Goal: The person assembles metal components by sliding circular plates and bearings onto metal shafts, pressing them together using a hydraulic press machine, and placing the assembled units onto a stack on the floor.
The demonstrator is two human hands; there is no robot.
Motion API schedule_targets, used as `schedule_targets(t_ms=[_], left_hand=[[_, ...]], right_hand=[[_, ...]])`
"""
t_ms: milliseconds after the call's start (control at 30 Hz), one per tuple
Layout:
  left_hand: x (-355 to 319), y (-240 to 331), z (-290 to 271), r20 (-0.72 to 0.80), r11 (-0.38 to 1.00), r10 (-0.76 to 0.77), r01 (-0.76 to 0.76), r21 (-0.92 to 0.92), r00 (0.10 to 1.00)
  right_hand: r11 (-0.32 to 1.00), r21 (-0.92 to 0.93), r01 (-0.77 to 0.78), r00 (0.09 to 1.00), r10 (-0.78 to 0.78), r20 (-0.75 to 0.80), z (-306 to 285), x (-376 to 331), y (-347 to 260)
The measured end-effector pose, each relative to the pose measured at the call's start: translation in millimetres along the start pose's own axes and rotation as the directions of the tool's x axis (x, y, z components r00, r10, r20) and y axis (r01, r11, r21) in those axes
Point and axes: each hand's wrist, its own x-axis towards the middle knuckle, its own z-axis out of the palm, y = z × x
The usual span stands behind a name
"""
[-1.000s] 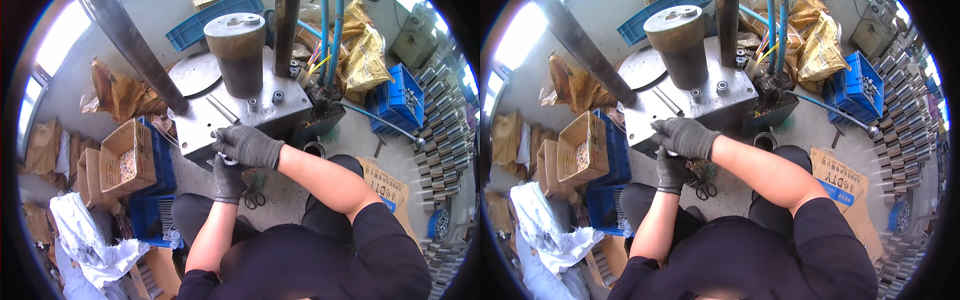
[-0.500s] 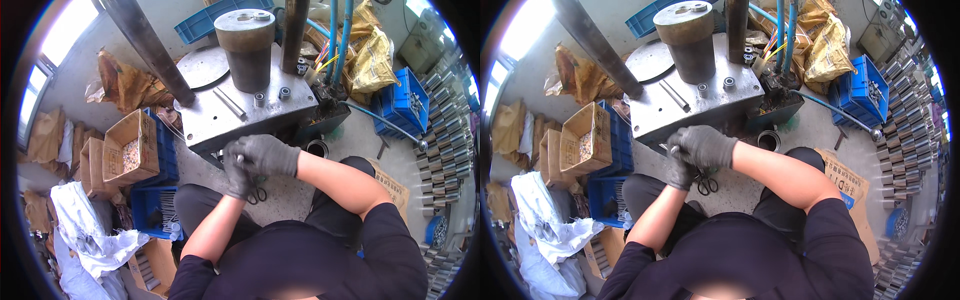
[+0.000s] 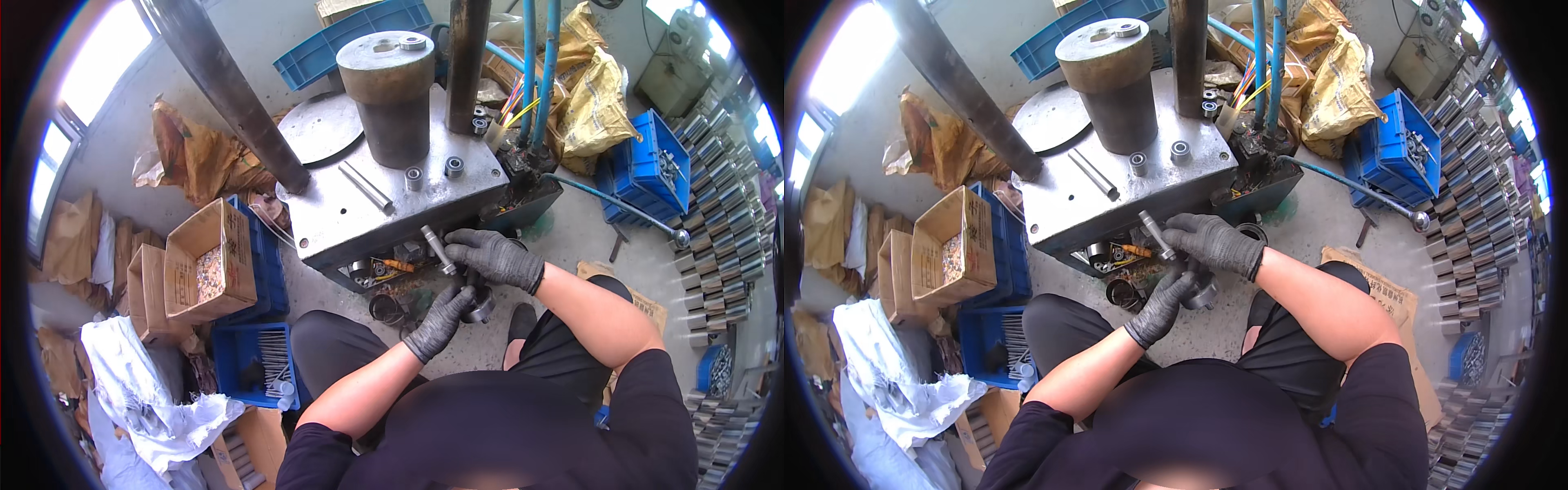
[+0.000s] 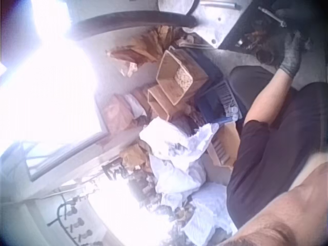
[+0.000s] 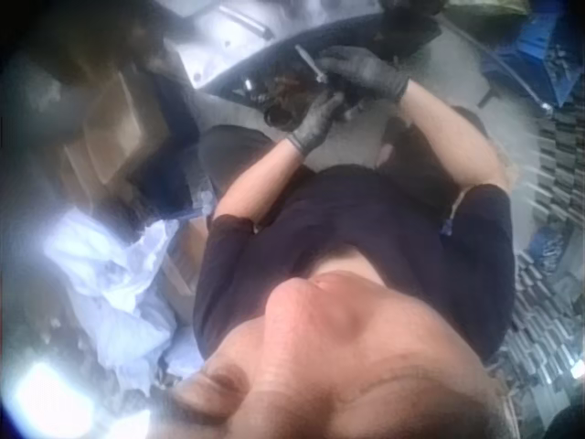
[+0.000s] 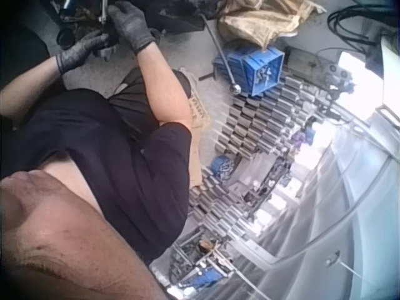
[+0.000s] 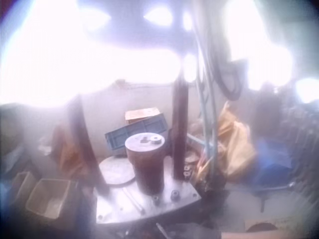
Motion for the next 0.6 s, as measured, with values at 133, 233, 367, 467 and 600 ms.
schedule_targets(t_ms=[133,233,367,467,600], left_hand=[[3.9,16.0,7.1,0.012,0.981,0.11,-0.107,-0.164,0.994],[7.6,16.5,-6.1,-0.016,0.965,0.131,-0.131,-0.229,0.991],[15.6,30.9,-15.5,-0.059,0.963,0.166,-0.175,-0.203,0.984],[22.2,44.4,-22.2,-0.064,0.974,0.119,-0.129,-0.187,0.991],[27.5,60.4,-25.5,-0.044,0.958,0.114,-0.121,-0.258,0.993]], right_hand=[[0.669,0.587,-0.455,0.874,0.463,0.15,-9.2,-13.2,-15.6],[0.93,0.241,-0.276,0.957,0.288,-0.016,-16.9,-20.4,-20.9],[0.996,0.02,-0.086,0.992,0.088,-0.091,-33.1,-39.0,-36.2],[1.0,0.011,-0.016,0.987,0.018,-0.161,-52.7,-54.8,-58.2],[0.973,-0.217,0.074,0.974,-0.117,-0.194,-98.9,-78.3,-100.2]])
